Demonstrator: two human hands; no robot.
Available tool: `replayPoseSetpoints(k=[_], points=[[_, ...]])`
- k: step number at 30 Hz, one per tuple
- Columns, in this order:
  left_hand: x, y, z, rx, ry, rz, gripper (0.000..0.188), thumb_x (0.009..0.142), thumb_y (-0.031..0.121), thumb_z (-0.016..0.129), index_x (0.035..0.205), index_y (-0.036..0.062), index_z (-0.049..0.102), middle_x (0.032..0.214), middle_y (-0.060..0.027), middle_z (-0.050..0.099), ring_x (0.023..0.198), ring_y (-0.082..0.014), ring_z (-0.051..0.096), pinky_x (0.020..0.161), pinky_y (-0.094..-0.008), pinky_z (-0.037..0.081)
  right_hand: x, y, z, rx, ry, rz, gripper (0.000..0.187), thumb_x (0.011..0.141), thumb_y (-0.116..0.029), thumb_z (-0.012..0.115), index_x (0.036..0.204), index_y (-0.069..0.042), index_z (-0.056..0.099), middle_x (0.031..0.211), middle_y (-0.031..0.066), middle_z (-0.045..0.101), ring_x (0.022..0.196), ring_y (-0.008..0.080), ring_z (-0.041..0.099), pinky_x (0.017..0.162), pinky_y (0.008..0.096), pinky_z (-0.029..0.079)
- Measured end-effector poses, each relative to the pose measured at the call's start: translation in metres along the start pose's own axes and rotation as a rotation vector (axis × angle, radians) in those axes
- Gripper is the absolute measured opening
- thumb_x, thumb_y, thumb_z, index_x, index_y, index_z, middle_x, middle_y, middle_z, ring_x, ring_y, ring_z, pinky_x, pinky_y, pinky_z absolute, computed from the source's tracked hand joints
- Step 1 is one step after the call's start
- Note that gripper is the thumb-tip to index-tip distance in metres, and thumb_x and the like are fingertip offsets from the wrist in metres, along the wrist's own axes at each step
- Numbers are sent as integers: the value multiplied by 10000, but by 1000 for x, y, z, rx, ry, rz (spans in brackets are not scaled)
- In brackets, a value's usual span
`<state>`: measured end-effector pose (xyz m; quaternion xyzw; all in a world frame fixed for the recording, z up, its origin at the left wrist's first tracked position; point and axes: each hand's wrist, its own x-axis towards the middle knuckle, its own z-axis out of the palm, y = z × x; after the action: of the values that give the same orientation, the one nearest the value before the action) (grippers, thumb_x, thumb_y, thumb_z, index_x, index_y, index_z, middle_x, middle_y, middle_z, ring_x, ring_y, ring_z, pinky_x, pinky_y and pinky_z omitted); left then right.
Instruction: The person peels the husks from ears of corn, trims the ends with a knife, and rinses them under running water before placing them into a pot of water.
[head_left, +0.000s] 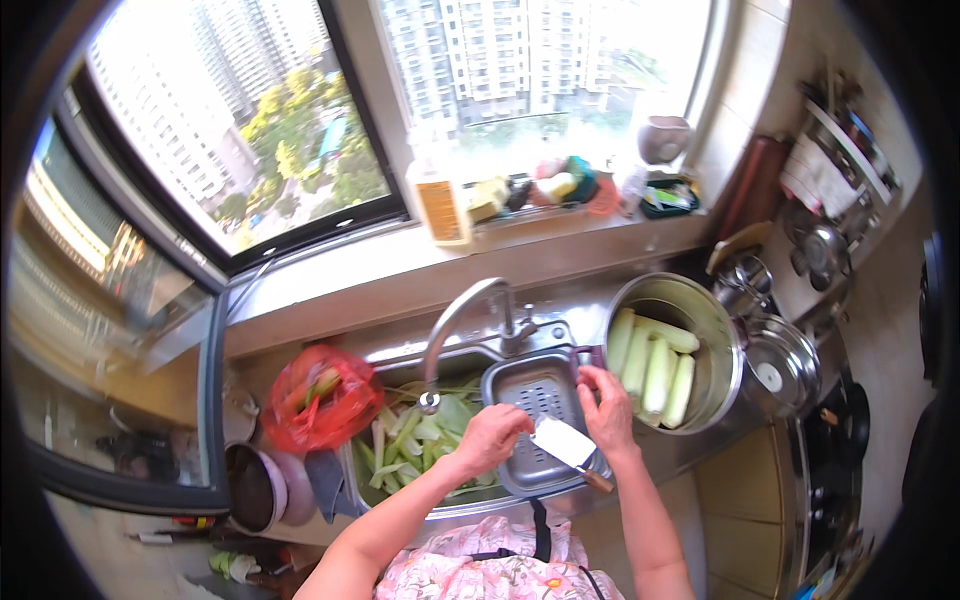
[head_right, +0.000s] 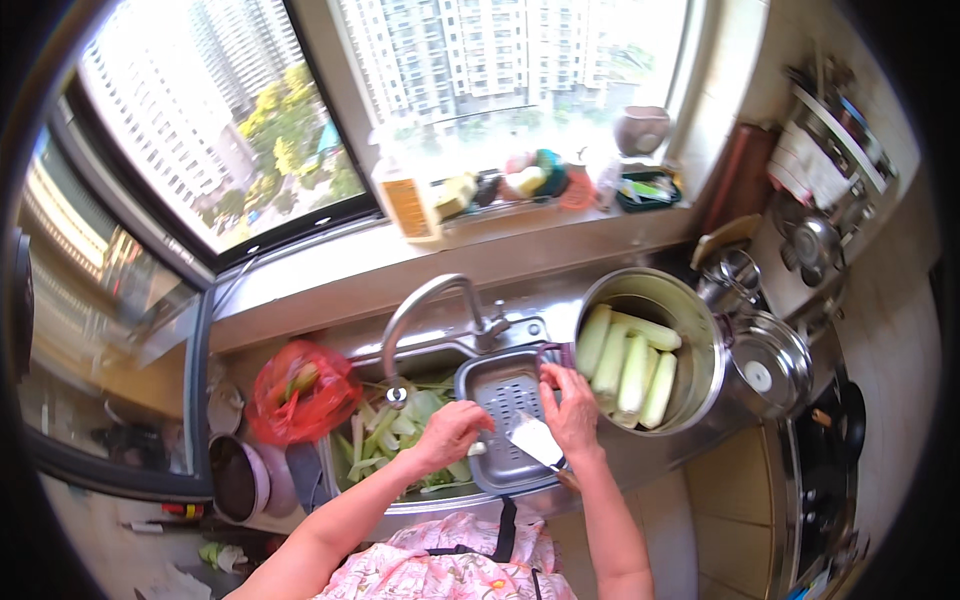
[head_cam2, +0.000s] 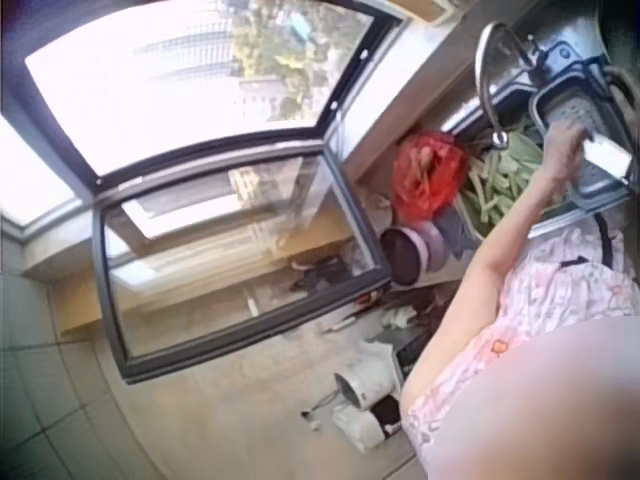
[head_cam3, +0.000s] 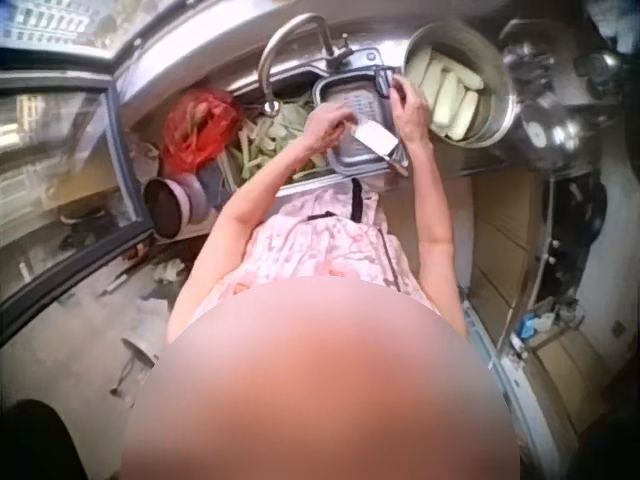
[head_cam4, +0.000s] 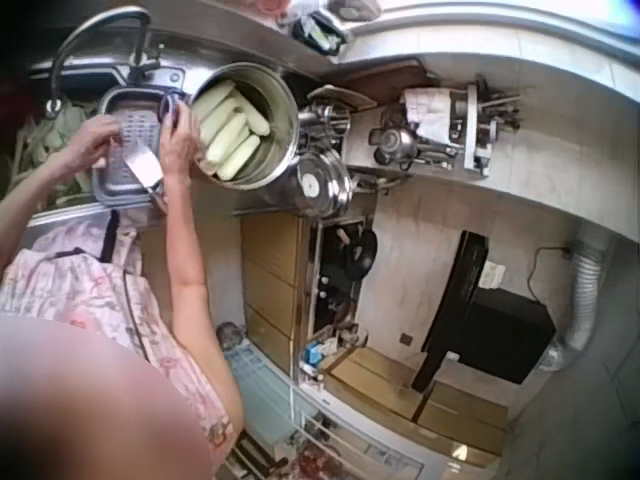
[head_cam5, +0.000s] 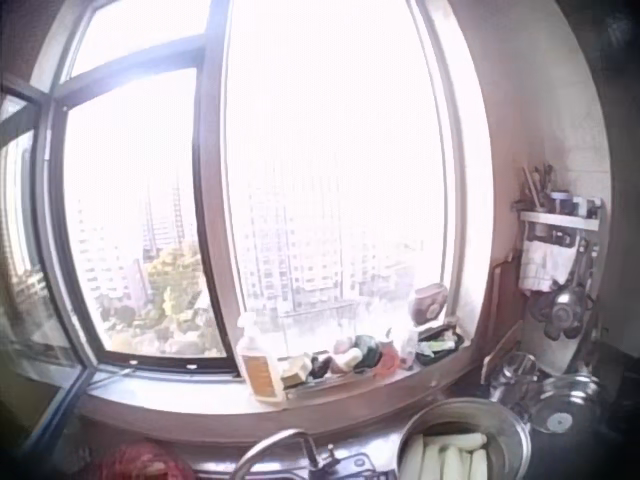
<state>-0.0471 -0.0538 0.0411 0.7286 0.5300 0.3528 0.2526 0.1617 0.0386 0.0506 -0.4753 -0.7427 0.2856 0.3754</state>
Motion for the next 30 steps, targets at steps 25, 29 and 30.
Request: replayPoseSetpoints(k=[25,29,30], points=[[-185,-299,-210,960,188,-714,543,705,91,704,1220,139,540,1174,-124,498,1122,-305,501,891,-456,473,-87,-60,197,-104,-642,-20,223,870,-158,607,1063,-51,642,930,102,688,896,281,655,786,388,511],[-176,-303,-212,974,109,-815,573,693,128,751,1221,143,529,1197,-114,494,1170,-296,471,953,-495,415,-86,-67,215,-105,-681,-6,221,882,-163,596,1072,-58,638,934,103,687,893,278,659,778,381,516],[-174,-305,-212,958,90,-867,592,683,142,770,1222,143,526,1205,-110,492,1181,-293,464,963,-507,403,-86,-69,220,-95,-694,-26,232,887,-164,588,1091,-64,628,951,101,684,892,278,660,776,380,517]])
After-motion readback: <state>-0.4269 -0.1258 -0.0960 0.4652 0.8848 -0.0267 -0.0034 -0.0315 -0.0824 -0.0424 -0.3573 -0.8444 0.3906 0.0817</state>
